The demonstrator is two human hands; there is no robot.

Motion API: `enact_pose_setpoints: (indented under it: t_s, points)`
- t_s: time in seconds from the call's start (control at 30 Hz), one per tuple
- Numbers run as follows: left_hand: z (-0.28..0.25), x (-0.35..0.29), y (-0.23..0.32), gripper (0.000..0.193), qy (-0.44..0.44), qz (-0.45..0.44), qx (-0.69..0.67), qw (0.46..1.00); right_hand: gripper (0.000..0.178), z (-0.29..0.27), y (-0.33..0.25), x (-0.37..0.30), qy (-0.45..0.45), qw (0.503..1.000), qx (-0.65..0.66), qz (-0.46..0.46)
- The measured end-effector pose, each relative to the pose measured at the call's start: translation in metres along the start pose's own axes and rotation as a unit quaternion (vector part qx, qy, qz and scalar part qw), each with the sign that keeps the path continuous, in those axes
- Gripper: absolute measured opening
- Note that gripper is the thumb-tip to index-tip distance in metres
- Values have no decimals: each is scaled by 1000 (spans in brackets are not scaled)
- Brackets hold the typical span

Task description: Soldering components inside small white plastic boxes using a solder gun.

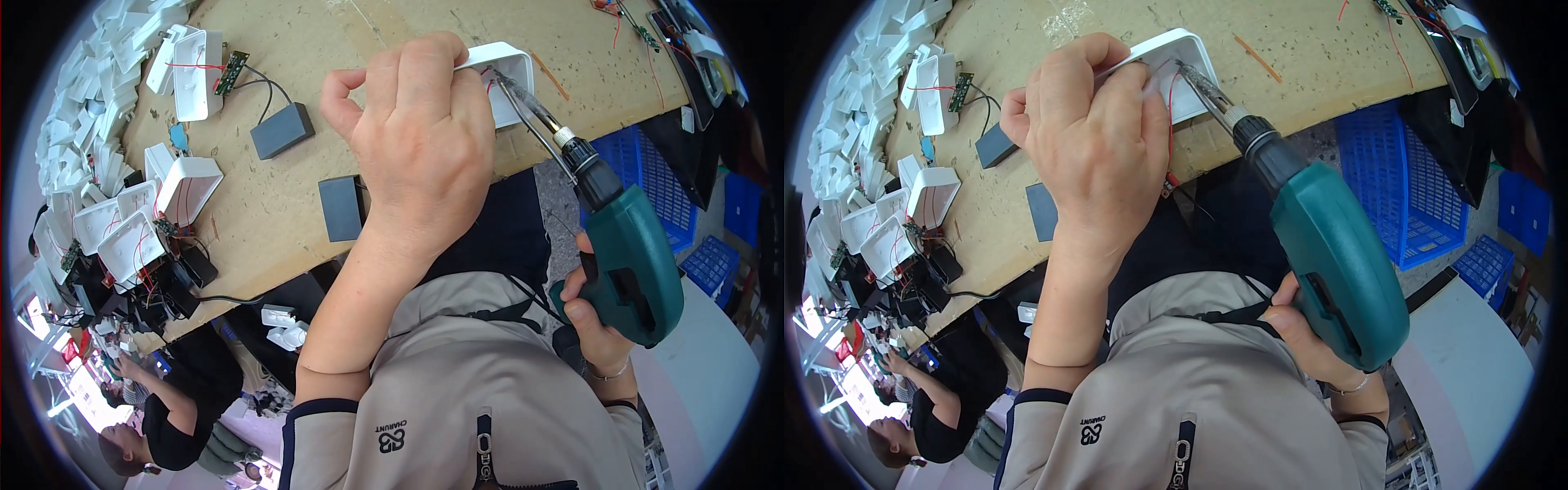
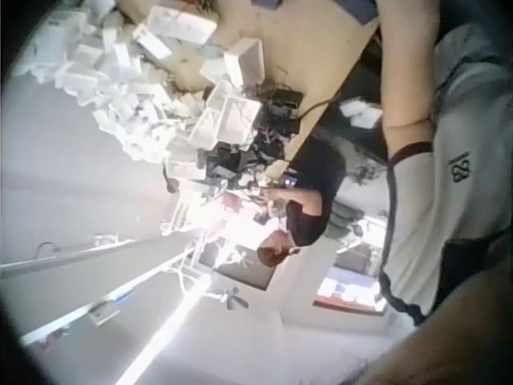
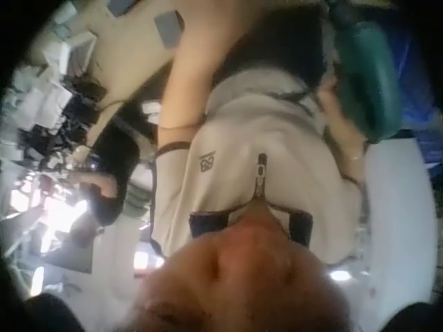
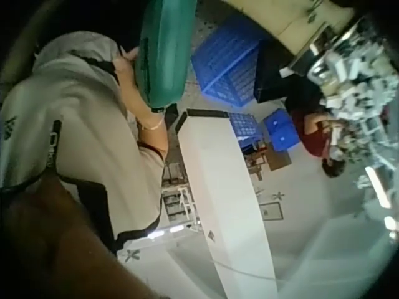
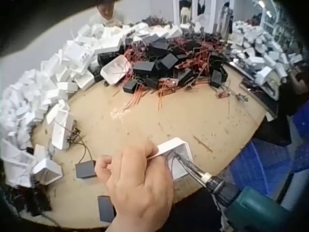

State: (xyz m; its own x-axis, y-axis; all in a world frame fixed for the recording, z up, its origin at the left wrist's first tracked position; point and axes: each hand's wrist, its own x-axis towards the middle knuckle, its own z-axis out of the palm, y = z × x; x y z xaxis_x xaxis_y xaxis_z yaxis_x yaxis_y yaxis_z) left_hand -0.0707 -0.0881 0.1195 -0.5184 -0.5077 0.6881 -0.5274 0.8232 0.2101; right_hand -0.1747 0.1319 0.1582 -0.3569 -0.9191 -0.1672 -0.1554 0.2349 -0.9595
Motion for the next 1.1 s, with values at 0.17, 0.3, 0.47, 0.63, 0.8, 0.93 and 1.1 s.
enact_pose_setpoints:
  t_s: [0.17, 0.3, 0.47, 0.63, 0.8, 0.93, 1.1]
  points:
    - [2, -2, -1, 9, 5, -1, 6, 1000, 63, 1, 4, -1, 7, 1000, -1, -21]
    - [3, -2, 0, 8, 5, -6, -4, 1000, 62, 0, 5, -4, 22, 999, 8, -31]
    - [3, -2, 0, 8, 4, -9, -13, 1000, 63, -3, 5, -6, 29, 999, 19, -24]
    - [3, -1, 0, 7, 2, -11, -12, 1000, 66, -3, 9, -8, 48, 996, 55, -58]
    - [-10, 0, 0, 20, -30, -12, -41, 999, 65, 1, 8, -1, 96, 990, 61, -81]
    - [-37, 0, 7, 61, -84, -54, -119, 988, 64, -1, 10, 1, 143, 985, 42, -90]
    - [-31, -3, 8, 71, -187, -123, -100, 969, 64, 5, 5, 8, 163, 976, 64, -128]
